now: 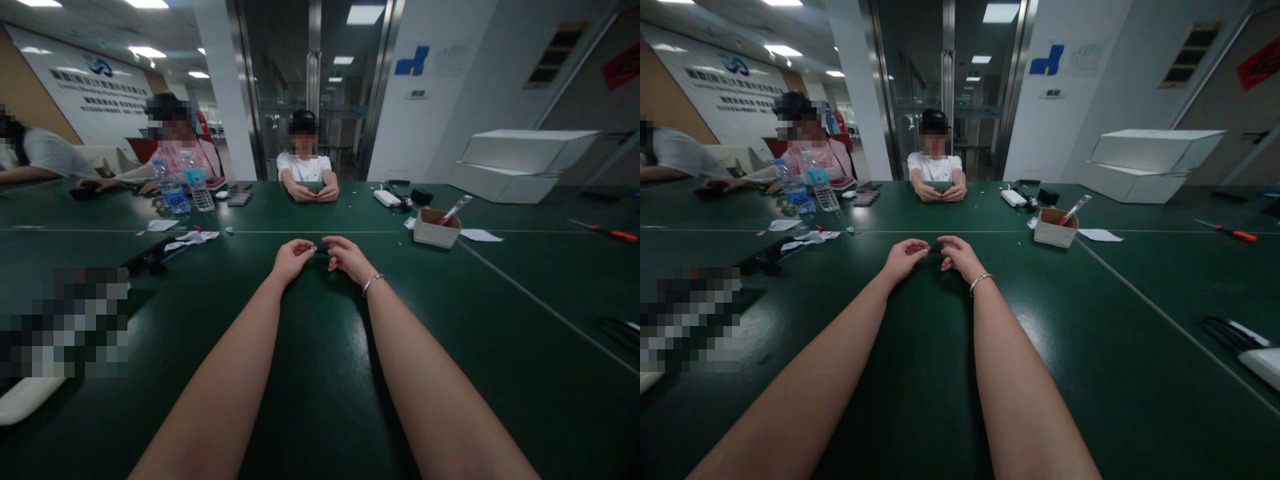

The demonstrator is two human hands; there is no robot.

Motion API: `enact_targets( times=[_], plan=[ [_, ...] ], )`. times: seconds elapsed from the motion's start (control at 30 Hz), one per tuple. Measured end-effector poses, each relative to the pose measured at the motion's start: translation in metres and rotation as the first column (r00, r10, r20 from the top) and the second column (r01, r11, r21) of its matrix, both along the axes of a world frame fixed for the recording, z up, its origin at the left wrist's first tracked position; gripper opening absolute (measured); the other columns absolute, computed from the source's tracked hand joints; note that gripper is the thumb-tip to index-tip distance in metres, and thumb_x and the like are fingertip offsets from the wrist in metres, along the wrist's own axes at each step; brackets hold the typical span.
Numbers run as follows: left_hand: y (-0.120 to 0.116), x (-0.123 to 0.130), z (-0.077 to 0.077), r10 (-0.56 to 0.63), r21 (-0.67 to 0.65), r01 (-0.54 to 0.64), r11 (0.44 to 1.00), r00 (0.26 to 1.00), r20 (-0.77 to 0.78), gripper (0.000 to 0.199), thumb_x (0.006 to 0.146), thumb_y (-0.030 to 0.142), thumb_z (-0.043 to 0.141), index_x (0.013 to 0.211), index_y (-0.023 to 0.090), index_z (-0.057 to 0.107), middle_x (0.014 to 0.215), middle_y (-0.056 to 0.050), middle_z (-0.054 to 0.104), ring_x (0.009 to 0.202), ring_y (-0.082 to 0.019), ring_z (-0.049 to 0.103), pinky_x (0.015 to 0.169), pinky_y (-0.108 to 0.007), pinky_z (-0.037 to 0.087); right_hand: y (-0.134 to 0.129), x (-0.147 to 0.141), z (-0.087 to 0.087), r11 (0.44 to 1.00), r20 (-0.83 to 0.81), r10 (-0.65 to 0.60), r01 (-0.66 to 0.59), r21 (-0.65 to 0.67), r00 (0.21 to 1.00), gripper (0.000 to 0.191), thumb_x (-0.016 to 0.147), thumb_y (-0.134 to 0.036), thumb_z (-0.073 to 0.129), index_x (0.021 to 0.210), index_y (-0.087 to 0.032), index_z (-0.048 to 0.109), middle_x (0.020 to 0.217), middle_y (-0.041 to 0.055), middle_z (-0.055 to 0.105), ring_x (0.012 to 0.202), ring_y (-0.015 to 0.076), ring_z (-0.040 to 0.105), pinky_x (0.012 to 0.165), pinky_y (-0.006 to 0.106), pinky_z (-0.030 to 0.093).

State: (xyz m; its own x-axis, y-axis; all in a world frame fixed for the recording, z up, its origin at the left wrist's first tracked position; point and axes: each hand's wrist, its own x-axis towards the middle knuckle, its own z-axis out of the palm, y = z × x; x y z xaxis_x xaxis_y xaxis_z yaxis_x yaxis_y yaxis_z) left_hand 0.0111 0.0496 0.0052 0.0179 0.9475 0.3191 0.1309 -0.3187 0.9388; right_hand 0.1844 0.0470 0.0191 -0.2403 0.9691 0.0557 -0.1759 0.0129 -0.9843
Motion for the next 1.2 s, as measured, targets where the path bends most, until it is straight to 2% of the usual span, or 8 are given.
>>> enact_targets(
  times=[0.1, 0.2, 0.27, 0.4, 0.5, 0.6, 0.83, 1.2],
  plan=[
    [0.0005, -0.0002, -0.0005, 0.004, 0.001, -0.004, 1.0, 1.0, -0.013, 0.02, 0.069, 0.017, 0.071, 0.088, 0.013, 0.067, 0.085, -0.007, 0.07, 0.081, -0.017, 0.065, 0.085, -0.034, 0.051, -0.0003, 0.0007, 0.0, 1.0, -0.052, 0.012, -0.011, 0.012, 0.999, 0.033, 0.081, -0.007, 0.057, 0.11, -0.02, 0.056, 0.084, -0.0006, 0.065, 0.044, 0.0065, 0.059, 0.049, 0.023, 0.056],
    [0.0017, -0.0007, -0.0015, 0.005, 0.001, -0.005, 1.0, 0.999, -0.032, 0.019, 0.071, 0.019, 0.07, 0.089, 0.013, 0.068, 0.086, -0.007, 0.07, 0.081, -0.017, 0.065, 0.084, -0.033, 0.051, 0.0005, 0.0003, -0.0007, 0.999, -0.005, -0.016, 0.015, -0.031, 1.0, 0.015, 0.087, -0.019, 0.057, 0.103, -0.017, 0.058, 0.073, 0.0001, 0.064, 0.041, 0.0071, 0.056, 0.046, 0.023, 0.055],
    [0.0026, -0.001, -0.0021, 0.011, 0.002, -0.011, 1.0, 0.999, -0.041, 0.019, 0.071, 0.019, 0.07, 0.089, 0.013, 0.068, 0.086, -0.008, 0.07, 0.081, -0.017, 0.065, 0.083, -0.033, 0.051, 0.0011, -0.0001, -0.0013, 1.0, 0.029, -0.004, 0.004, -0.01, 1.0, 0.012, 0.087, -0.018, 0.058, 0.099, -0.016, 0.059, 0.071, -0.0003, 0.063, 0.038, 0.0053, 0.053, 0.043, 0.021, 0.053],
    [0.0032, -0.0005, -0.0024, 0.015, -0.006, -0.015, 1.0, 0.999, -0.05, 0.017, 0.074, 0.023, 0.068, 0.089, 0.013, 0.067, 0.082, -0.007, 0.07, 0.076, -0.017, 0.064, 0.078, -0.031, 0.051, 0.0016, -0.0003, -0.0014, 0.999, -0.007, 0.022, -0.022, 0.036, 1.0, 0.028, 0.08, -0.01, 0.062, 0.105, -0.021, 0.058, 0.078, -0.0032, 0.064, 0.042, 0.0052, 0.058, 0.046, 0.02, 0.055],
    [0.0026, 0.0003, -0.002, 0.016, -0.009, -0.016, 1.0, 0.999, -0.044, 0.017, 0.076, 0.025, 0.067, 0.087, 0.014, 0.067, 0.078, -0.006, 0.07, 0.072, -0.015, 0.064, 0.075, -0.03, 0.05, 0.0019, -0.0004, -0.001, 1.0, 0.018, -0.006, 0.006, -0.009, 1.0, 0.015, 0.087, -0.02, 0.059, 0.102, -0.018, 0.057, 0.068, -0.0019, 0.064, 0.04, 0.0065, 0.056, 0.043, 0.02, 0.053],
    [0.0025, 0.0, -0.0025, 0.011, -0.026, -0.012, 1.0, 0.998, -0.059, 0.019, 0.076, 0.03, 0.067, 0.084, 0.013, 0.066, 0.077, -0.007, 0.07, 0.069, -0.015, 0.063, 0.07, -0.028, 0.049, 0.0016, -0.0001, -0.0007, 1.0, 0.043, 0.012, -0.011, -0.016, 0.999, 0.009, 0.089, -0.017, 0.056, 0.097, -0.015, 0.059, 0.062, 0.0006, 0.065, 0.038, 0.0068, 0.053, 0.043, 0.02, 0.052],
    [0.0022, -0.0027, -0.0058, 0.024, -0.051, -0.042, 0.998, 0.954, -0.297, 0.046, 0.087, 0.055, 0.047, 0.069, 0.016, 0.063, 0.061, -0.004, 0.064, 0.055, -0.013, 0.056, 0.057, -0.026, 0.043, -0.0011, 0.0005, 0.0, 1.0, 0.006, 0.024, -0.024, -0.019, 1.0, 0.011, 0.086, -0.011, 0.056, 0.094, -0.015, 0.063, 0.063, 0.0007, 0.067, 0.041, 0.0066, 0.055, 0.046, 0.019, 0.053],
    [0.0044, -0.003, -0.0067, 0.025, -0.064, -0.045, 0.997, 0.961, -0.275, 0.043, 0.089, 0.05, 0.046, 0.071, 0.016, 0.066, 0.065, -0.005, 0.067, 0.055, -0.013, 0.058, 0.059, -0.026, 0.045, 0.0004, 0.0009, -0.0013, 1.0, -0.011, 0.008, -0.008, -0.03, 1.0, 0.013, 0.086, -0.011, 0.055, 0.095, -0.014, 0.063, 0.061, 0.002, 0.067, 0.042, 0.0077, 0.057, 0.047, 0.02, 0.054]
  ],
)
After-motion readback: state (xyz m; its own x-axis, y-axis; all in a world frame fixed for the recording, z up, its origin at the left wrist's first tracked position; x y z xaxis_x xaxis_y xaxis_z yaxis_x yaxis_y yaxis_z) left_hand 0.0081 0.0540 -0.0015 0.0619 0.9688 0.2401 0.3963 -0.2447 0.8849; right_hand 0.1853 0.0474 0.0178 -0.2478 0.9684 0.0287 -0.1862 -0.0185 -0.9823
